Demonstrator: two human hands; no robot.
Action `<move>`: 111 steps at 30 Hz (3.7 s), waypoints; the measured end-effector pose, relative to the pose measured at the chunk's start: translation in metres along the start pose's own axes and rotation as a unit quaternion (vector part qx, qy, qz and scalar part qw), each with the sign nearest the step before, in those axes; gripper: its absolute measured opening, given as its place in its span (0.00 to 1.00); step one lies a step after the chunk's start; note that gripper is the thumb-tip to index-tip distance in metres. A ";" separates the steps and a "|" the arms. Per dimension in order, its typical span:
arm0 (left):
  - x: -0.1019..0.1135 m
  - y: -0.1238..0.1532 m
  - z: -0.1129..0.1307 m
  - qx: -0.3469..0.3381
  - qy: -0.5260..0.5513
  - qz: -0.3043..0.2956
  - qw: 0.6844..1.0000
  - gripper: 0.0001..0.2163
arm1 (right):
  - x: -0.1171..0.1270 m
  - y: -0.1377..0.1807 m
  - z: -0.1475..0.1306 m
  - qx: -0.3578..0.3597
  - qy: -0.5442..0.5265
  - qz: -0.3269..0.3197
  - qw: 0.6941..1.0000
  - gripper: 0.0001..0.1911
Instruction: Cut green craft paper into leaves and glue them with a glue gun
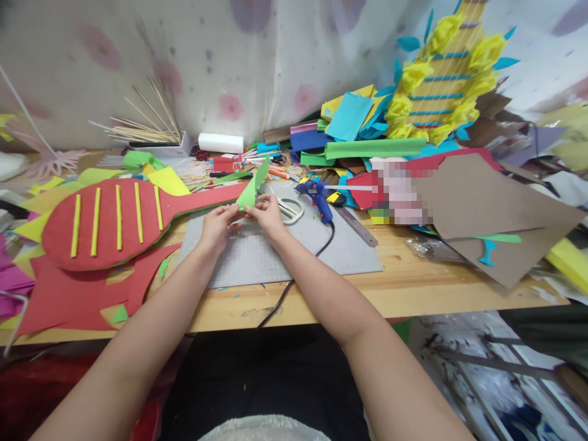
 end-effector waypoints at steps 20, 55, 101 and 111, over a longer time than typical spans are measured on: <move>-0.011 0.004 -0.007 0.016 0.055 -0.037 0.998 0.07 | -0.001 -0.001 0.001 0.018 -0.028 -0.023 0.999 0.29; 0.007 -0.006 0.006 -0.052 -0.054 0.041 0.996 0.12 | 0.002 -0.002 -0.015 0.039 -0.022 -0.036 0.998 0.23; 0.012 -0.009 -0.002 -0.054 0.026 0.061 0.996 0.12 | -0.007 0.004 -0.011 -0.050 0.199 -0.087 0.975 0.20; 0.031 -0.018 0.010 -0.061 0.051 0.121 0.989 0.07 | 0.082 0.036 -0.095 -0.158 0.594 -0.206 0.762 0.15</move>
Point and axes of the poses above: each hand's wrist, its own y-axis away from the middle knuckle, its own x-axis out of the back of the hand, z = x × y, the point moved 6 cm from there along -y, towards the middle knuckle, and after that the axes turned 3 degrees about -y, right-handed, at the moved point
